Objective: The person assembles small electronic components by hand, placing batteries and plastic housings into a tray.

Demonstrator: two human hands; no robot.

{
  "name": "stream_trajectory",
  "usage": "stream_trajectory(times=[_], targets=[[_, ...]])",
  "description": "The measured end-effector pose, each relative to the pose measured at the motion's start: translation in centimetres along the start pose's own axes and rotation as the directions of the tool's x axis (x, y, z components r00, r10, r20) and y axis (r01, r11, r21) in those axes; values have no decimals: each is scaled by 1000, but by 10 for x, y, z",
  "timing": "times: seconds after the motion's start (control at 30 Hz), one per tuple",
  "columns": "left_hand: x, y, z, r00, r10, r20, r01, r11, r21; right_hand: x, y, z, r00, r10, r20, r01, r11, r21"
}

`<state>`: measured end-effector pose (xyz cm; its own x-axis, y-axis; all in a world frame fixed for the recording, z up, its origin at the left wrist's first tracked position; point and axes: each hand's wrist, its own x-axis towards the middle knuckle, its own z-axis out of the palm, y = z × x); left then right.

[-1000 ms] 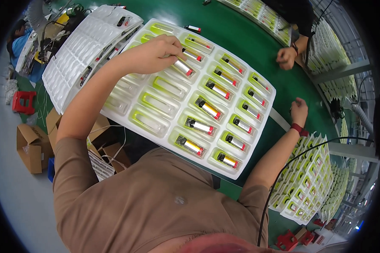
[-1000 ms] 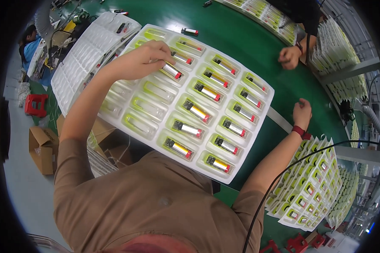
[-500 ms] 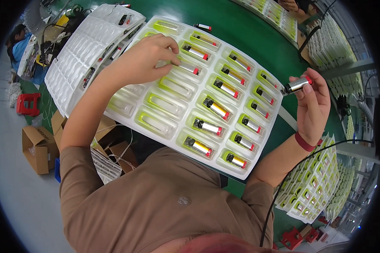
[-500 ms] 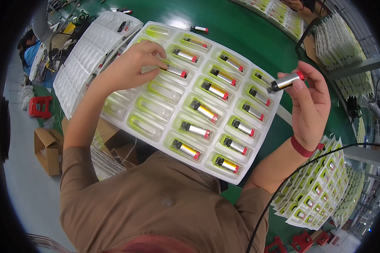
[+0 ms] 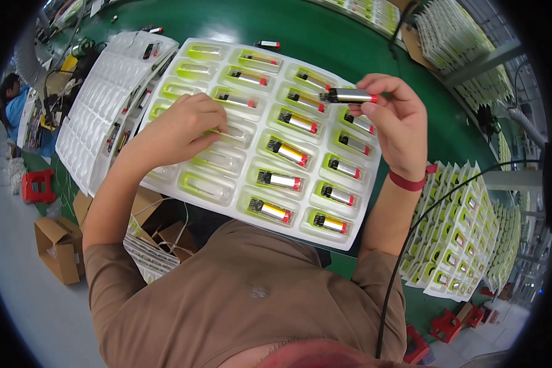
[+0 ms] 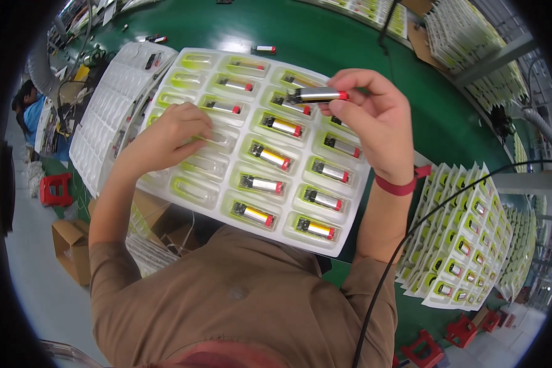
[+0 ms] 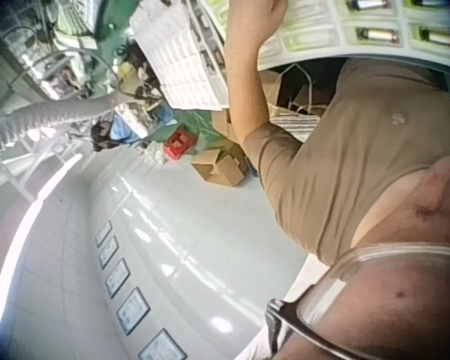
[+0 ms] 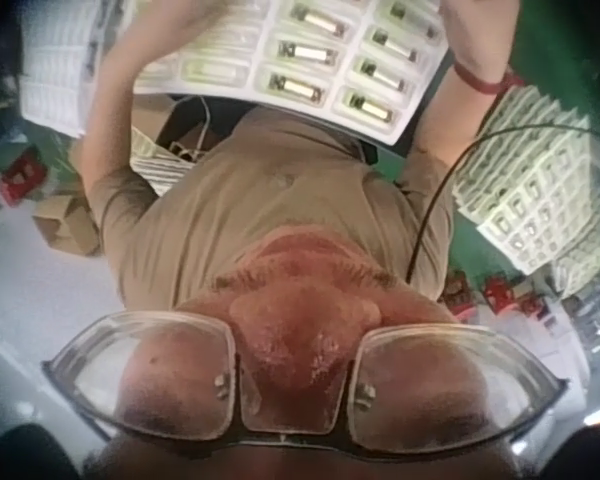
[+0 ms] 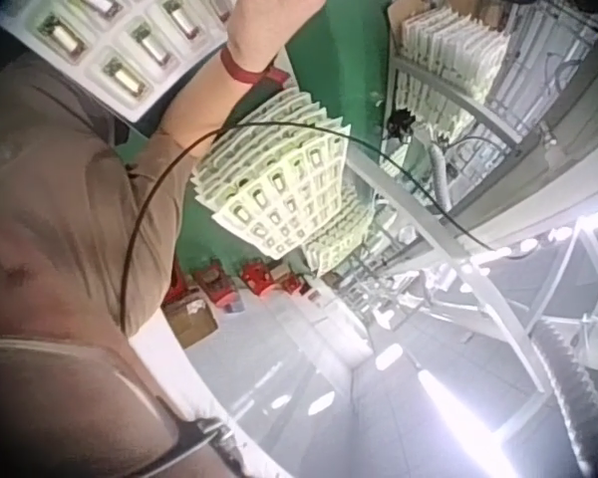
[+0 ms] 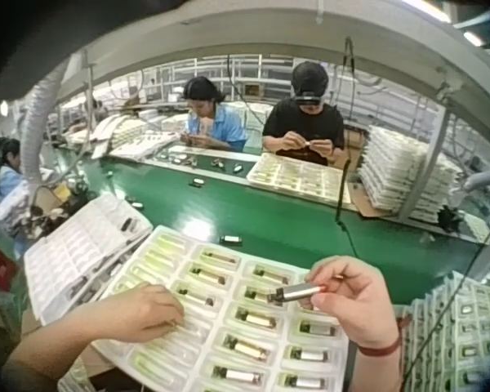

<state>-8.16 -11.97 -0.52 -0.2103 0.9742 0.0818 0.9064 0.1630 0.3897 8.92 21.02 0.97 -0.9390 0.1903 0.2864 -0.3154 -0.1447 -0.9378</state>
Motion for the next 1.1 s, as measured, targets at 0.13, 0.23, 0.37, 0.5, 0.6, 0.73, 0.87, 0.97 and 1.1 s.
stream_trajectory(times=[0.13, 0.23, 0.37, 0.5, 0.6, 0.73, 0.87, 0.97, 1.1], targets=[[1, 10, 1, 979, -175, -106, 99, 860, -500, 0, -2, -5, 997, 79, -8, -78, 992, 102], [17, 25, -3, 924, -378, -55, 101, 381, -919, -1, -1, -1, 999, 35, -6, -35, 998, 47], [56, 39, 10, 914, -404, 49, 26, -61, -998, -7, -4, 13, 977, -187, 105, 206, 955, -214], [76, 50, 12, 931, -345, 116, 32, -241, -970, -7, -3, 29, 944, -315, 95, 328, 874, -358], [79, 53, 12, 963, -255, 83, 25, -221, -975, -4, -1, 31, 925, -363, 115, 366, 764, -532], [84, 59, 13, 961, -262, 88, 38, -189, -981, -1, 3, 30, 896, -422, 138, 410, 665, -624], [86, 62, 15, 969, -241, 56, 11, -185, -983, 1, 1, 33, 879, -436, 191, 443, 602, -664], [88, 63, 16, 961, -277, 22, -23, -156, -988, 0, 2, 36, 851, -487, 196, 468, 536, -703], [87, 61, 20, 962, -273, 25, -13, -134, -991, 0, 3, 35, 849, -486, 209, 468, 506, -725]])
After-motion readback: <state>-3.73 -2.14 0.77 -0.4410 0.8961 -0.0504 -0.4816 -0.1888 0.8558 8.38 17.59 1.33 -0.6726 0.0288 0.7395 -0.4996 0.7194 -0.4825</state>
